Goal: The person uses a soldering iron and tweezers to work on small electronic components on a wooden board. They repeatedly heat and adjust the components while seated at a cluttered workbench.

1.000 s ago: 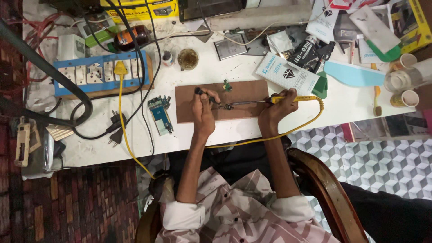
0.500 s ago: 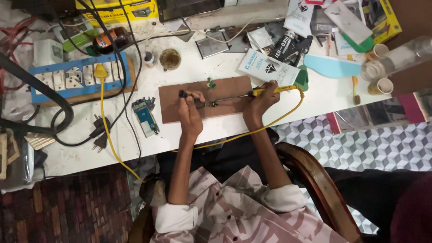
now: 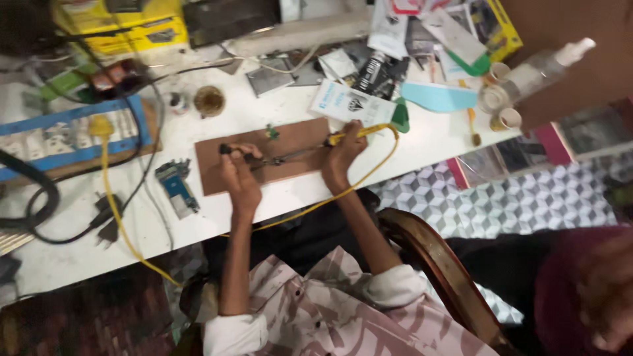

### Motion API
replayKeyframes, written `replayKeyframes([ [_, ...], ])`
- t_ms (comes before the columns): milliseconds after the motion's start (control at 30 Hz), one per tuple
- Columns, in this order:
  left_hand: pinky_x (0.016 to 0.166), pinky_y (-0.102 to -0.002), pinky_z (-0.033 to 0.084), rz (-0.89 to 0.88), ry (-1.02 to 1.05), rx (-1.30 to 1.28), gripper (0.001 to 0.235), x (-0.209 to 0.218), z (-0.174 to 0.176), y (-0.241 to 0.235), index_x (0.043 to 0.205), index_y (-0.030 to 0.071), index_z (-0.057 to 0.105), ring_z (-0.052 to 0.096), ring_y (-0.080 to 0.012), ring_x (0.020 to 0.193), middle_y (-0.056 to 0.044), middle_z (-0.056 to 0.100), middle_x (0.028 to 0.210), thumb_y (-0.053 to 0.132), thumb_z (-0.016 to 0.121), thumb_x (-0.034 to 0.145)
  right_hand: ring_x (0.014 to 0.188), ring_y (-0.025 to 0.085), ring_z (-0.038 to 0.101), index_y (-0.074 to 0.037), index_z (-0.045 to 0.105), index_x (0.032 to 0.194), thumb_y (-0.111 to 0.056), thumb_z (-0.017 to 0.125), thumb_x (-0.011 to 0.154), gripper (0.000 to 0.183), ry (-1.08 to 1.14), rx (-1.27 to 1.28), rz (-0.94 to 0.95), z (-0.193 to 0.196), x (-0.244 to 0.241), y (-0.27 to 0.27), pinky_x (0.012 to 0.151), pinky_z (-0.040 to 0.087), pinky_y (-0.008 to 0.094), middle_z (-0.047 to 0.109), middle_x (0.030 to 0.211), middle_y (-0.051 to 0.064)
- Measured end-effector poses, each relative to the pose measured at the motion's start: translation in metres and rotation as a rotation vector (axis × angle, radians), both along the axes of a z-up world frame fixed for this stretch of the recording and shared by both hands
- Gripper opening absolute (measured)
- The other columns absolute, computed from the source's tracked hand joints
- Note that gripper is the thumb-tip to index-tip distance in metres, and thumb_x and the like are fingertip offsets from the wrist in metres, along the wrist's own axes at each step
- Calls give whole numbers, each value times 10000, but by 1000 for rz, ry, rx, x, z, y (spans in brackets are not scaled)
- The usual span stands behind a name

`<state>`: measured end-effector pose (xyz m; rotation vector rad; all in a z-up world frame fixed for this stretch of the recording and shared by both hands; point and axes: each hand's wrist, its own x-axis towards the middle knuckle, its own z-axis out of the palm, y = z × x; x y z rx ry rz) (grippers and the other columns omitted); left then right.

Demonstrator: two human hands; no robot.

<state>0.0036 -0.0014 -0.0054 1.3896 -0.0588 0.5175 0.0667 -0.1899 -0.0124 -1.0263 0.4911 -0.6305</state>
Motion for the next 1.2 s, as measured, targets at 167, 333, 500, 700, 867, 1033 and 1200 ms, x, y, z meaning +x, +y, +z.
replayKeyframes([
  [167,871,-320,531,-31,8,-29,375,-5,2,4,1062,37,488,605,-167,922,-106,608,1004,383,387,1166,573,82,409,-97,482,772,-237,527,1053,317,-43,-54,34,-2,-6,6,527,357,276,418,675,-27],
  [333,773,-308,488,20,79,42,398,-8,1,1,1046,36,493,597,-163,857,-116,635,976,401,374,1149,563,97,435,-103,490,784,-223,532,1035,282,-86,83,43,-1,-9,2,534,376,283,433,673,-17],
  [500,823,-315,535,3,34,-23,397,-6,1,3,1058,44,475,610,-164,902,-116,608,1002,416,382,1160,589,96,453,-89,506,796,-238,525,1047,293,-52,98,-31,2,-5,5,550,382,275,461,694,-3],
  [700,751,-282,495,15,84,-37,404,-5,2,1,1068,47,466,603,-153,876,-110,610,1001,432,393,1165,558,98,453,-92,493,800,-265,534,1044,302,-55,139,-17,8,-10,3,510,381,275,448,693,-6],
  [867,678,-255,458,44,126,17,414,-9,10,3,1055,58,462,605,-139,839,-93,625,967,449,369,1156,526,100,437,-99,487,802,-275,542,1032,294,-35,208,18,16,-14,6,470,355,274,444,683,-4],
  [1033,727,-276,482,36,89,-10,413,-7,6,2,1069,49,469,603,-151,864,-103,621,980,447,401,1158,621,91,479,-85,520,835,-263,532,1046,277,-65,133,-8,12,-12,4,567,405,268,481,735,-5],
  [1200,825,-309,549,6,101,-97,405,-6,-8,7,1077,56,480,619,-161,924,-95,607,1013,452,425,1146,595,93,451,-83,501,800,-271,538,1063,326,-58,72,-19,-1,-12,5,541,382,273,450,700,-10],
])
